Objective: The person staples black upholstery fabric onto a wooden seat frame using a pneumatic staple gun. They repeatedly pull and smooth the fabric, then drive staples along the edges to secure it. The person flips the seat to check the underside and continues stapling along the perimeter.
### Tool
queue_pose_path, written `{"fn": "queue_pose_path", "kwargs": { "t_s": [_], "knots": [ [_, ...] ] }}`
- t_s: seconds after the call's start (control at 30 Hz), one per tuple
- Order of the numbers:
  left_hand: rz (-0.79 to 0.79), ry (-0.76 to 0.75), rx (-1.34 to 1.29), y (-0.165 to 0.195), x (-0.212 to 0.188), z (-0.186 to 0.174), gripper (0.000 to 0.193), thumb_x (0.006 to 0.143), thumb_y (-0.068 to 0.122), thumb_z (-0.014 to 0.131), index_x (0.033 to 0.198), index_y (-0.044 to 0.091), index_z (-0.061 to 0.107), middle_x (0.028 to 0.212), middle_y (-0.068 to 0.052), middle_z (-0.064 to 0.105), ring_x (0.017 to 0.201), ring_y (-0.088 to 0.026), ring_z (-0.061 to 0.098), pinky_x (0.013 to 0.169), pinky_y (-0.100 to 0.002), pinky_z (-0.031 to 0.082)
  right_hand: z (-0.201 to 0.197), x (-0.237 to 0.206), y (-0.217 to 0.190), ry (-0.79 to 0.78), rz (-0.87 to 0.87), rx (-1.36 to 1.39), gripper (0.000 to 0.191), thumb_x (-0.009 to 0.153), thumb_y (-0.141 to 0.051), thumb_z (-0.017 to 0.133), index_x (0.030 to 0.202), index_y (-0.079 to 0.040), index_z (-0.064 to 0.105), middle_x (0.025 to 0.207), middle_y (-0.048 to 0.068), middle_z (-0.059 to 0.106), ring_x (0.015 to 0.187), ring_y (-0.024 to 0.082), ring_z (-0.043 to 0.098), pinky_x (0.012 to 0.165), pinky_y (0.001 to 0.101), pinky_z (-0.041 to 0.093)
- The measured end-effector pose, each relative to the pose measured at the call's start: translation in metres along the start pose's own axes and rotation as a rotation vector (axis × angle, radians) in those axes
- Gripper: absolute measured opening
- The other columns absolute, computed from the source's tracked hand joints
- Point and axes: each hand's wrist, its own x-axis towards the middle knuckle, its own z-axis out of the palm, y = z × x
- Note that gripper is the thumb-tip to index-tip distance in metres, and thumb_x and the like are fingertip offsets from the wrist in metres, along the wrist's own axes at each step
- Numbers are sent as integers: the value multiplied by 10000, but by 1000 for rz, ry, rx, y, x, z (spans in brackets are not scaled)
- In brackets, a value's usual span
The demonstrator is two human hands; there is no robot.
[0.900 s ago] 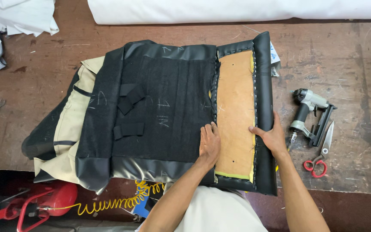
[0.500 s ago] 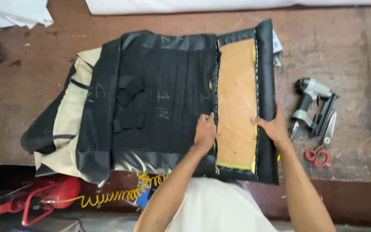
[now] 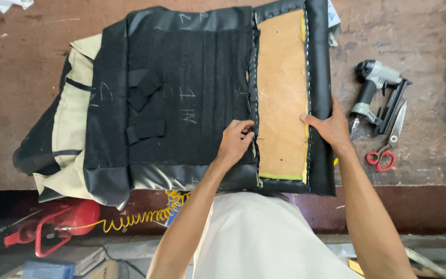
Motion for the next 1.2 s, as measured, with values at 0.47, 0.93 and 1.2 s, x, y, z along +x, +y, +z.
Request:
{"fn": "queue_pose_path", "kwargs": {
  "t_s": [0.47,0.93,1.2],
  "knots": [
    [399,-495,494,48,-49,-50,189,809,155,780,980,121,706,1030,-20,630,1016,-257,542,863,-404,410,40,-136,-40,-88,-309,93,210,912,-82,698,1108,-15,732,839,94,742,677,104,673,623,278,549],
    [503,-590,451,45,-45,-69,219,804,60,746,1017,100,712,1047,2,663,1026,-242,549,860,-396,410,90,-170,-55,-230,-161,-280,161,813,-203,752,916,-82,777,930,149,738,847,377,691,716,480,531],
    [518,-652,463,44,-35,-56,308,814,145,800,1106,104,715,1030,-38,634,1025,-257,541,861,-403,402,96,-196,-52,-157,73,-210,165,875,-181,695,1000,-75,722,899,143,752,849,368,711,731,485,538]
  ]
}}
